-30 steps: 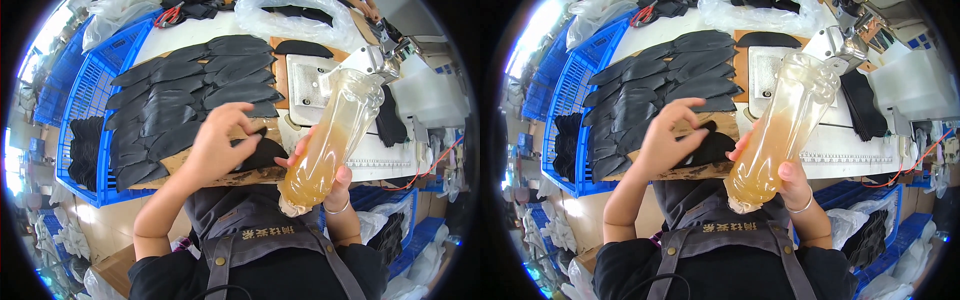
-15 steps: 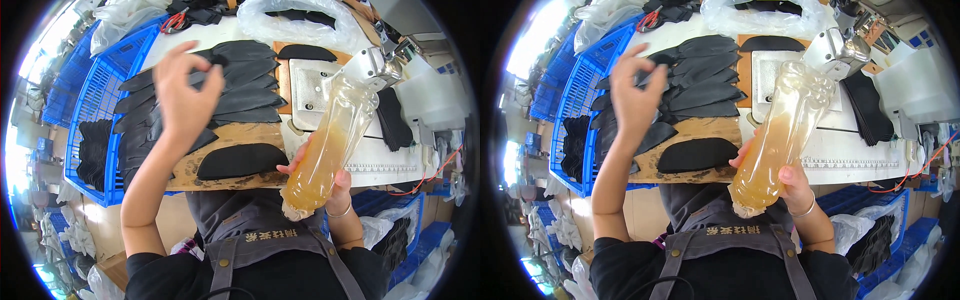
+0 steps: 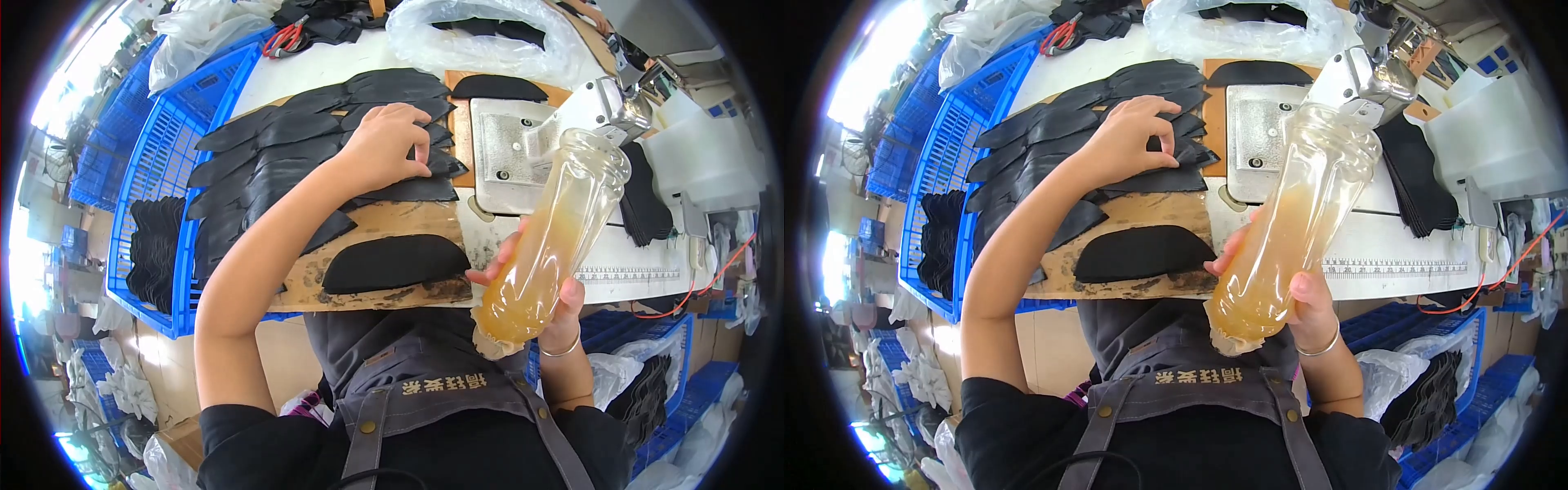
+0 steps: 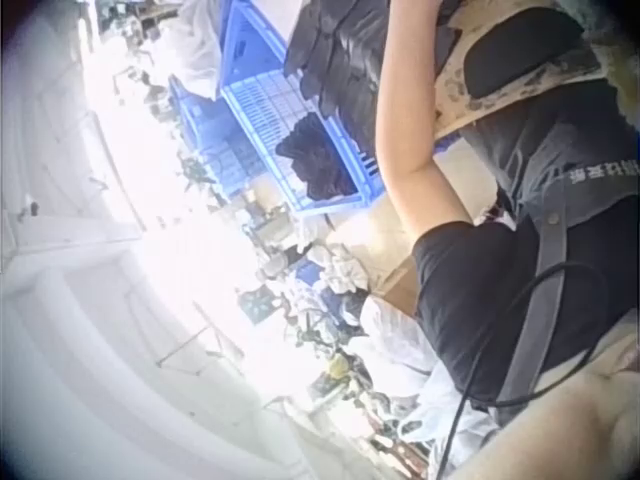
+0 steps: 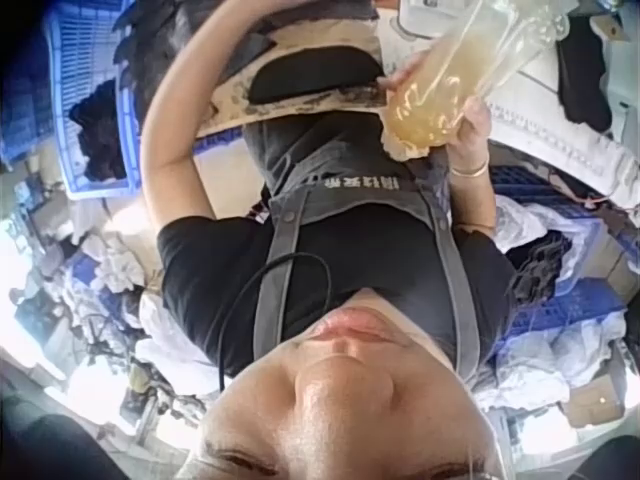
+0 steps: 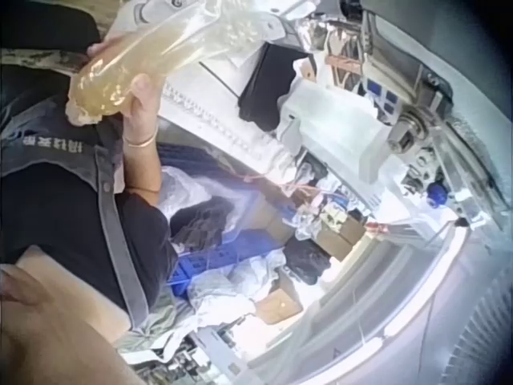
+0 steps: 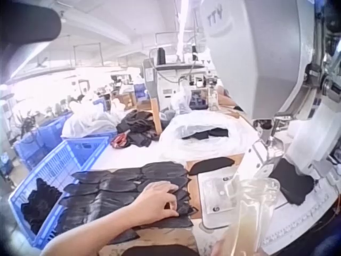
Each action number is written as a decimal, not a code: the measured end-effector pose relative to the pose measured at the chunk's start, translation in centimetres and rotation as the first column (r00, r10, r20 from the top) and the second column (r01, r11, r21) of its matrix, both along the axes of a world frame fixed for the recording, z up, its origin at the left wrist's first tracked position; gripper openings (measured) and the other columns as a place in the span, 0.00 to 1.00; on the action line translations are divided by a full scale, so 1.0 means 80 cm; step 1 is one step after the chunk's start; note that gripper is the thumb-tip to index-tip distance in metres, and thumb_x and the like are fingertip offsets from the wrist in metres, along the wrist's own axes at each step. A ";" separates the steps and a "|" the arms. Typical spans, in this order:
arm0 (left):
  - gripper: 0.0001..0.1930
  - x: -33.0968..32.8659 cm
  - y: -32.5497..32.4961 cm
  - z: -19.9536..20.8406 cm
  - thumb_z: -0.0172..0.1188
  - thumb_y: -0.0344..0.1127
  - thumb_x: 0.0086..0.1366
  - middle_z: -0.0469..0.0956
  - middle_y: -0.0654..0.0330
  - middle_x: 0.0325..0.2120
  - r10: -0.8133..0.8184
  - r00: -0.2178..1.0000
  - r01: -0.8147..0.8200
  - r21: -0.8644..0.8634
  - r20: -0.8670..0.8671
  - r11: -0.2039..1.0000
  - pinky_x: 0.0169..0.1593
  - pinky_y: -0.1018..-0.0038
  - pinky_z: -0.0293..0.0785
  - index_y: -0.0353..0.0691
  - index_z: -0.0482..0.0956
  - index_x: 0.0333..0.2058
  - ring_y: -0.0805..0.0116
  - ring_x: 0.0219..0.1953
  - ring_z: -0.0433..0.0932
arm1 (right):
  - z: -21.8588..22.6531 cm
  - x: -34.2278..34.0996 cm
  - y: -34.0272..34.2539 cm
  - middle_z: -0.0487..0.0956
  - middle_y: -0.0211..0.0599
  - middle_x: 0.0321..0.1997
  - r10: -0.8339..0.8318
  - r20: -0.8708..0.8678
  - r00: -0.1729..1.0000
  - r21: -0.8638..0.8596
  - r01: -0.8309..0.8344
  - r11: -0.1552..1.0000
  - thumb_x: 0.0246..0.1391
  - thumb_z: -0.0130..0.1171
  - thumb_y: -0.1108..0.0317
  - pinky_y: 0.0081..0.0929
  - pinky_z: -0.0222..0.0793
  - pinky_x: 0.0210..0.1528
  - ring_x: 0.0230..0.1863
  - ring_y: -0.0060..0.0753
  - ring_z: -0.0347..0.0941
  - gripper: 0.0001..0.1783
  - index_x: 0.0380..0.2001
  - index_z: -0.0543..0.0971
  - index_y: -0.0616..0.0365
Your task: Applying glue to black shoe components using a glue bottle.
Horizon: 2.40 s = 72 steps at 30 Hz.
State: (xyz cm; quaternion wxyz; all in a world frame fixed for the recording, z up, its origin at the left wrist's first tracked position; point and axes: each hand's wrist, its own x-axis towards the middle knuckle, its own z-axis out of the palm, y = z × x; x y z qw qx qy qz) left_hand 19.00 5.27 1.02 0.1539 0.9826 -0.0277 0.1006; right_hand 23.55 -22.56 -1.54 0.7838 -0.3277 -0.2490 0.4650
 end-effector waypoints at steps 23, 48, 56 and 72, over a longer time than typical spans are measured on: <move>0.12 -0.248 -0.067 -0.072 0.61 0.28 0.46 0.77 0.52 0.35 0.114 0.793 -0.122 -0.026 0.599 0.992 0.34 0.71 0.77 0.33 0.78 0.32 0.60 0.33 0.79 | 0.054 -0.058 0.129 0.68 0.46 0.49 -0.107 0.887 0.450 0.104 0.031 0.994 0.39 0.68 0.61 0.36 0.66 0.53 0.51 0.39 0.68 0.43 0.56 0.58 0.59; 0.10 -0.248 -0.073 -0.080 0.64 0.22 0.47 0.76 0.55 0.31 0.243 0.784 -0.156 -0.198 0.571 0.968 0.29 0.72 0.77 0.32 0.77 0.31 0.62 0.29 0.78 | 0.061 -0.052 0.122 0.74 0.38 0.45 0.047 0.973 0.225 -0.089 0.183 0.979 0.35 0.68 0.66 0.29 0.67 0.50 0.47 0.30 0.72 0.35 0.49 0.67 0.62; 0.10 -0.248 -0.070 -0.079 0.65 0.22 0.47 0.76 0.55 0.31 0.244 0.766 -0.137 -0.220 0.594 0.966 0.28 0.73 0.77 0.33 0.78 0.31 0.63 0.29 0.79 | 0.053 -0.004 0.025 0.69 0.46 0.49 -0.196 0.957 0.214 0.067 0.493 0.867 0.39 0.66 0.66 0.39 0.66 0.54 0.50 0.42 0.69 0.43 0.58 0.56 0.60; 0.09 -0.259 -0.072 -0.083 0.64 0.23 0.47 0.77 0.57 0.30 0.290 0.826 -0.196 -0.237 0.483 0.952 0.30 0.74 0.77 0.34 0.78 0.30 0.64 0.28 0.78 | 0.074 -0.066 0.099 0.70 0.40 0.54 0.040 0.984 -0.176 -0.012 0.158 0.987 0.41 0.66 0.60 0.38 0.59 0.57 0.57 0.38 0.64 0.37 0.55 0.66 0.60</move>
